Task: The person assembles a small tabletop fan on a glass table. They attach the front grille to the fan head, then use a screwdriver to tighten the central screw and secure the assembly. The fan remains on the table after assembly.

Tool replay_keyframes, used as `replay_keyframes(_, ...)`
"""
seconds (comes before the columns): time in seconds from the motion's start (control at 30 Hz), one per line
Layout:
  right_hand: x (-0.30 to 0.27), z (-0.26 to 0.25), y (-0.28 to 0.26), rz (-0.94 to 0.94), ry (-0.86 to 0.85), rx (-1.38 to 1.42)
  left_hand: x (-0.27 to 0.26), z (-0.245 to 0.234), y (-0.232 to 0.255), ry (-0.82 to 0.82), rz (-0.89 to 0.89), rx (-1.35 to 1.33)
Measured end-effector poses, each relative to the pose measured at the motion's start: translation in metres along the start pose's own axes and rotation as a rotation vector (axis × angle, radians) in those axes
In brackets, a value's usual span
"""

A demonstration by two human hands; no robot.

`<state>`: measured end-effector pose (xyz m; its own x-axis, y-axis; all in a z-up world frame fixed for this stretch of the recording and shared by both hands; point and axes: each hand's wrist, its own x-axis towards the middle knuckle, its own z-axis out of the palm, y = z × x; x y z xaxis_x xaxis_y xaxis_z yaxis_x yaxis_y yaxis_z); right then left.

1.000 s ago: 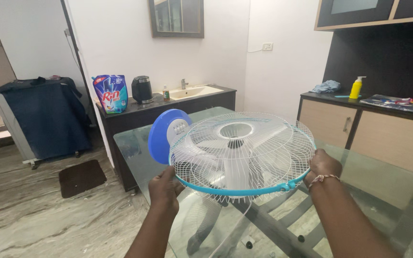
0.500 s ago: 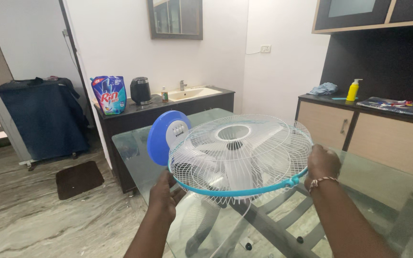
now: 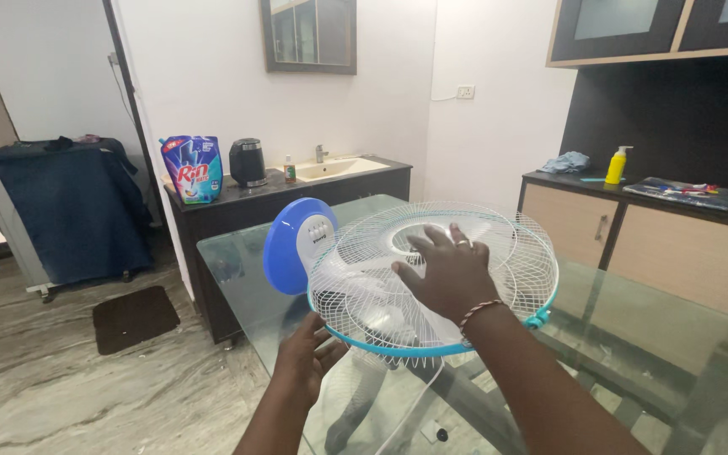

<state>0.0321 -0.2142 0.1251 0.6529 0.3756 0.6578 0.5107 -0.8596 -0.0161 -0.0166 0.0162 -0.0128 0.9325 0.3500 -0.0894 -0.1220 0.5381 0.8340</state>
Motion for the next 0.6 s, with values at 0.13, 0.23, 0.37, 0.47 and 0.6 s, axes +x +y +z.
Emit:
replay_keyframes(0.13, 0.001, -0.001, -0.009, 0.077, -0.289, -0.073, 0.003, 0.001, 0.001, 0.037, -0.046, -0.001)
replay_keyframes(0.23, 0.006, -0.003, -0.009, 0.111, -0.326, -0.075, -0.001, 0.003, 0.002, 0.060, -0.049, -0.020)
replay_keyframes(0.37, 0.011, -0.006, -0.011, 0.165, -0.370, -0.075, -0.002, 0.008, 0.002, 0.083, -0.062, 0.014)
replay_keyframes(0.47, 0.015, -0.009, -0.015, 0.161, -0.370, -0.121, -0.001, 0.013, 0.003, 0.115, -0.067, 0.044)
replay_keyframes(0.6, 0.029, -0.005, -0.016, 0.176, -0.429, -0.121, -0.005, 0.016, 0.004, 0.173, -0.087, 0.103)
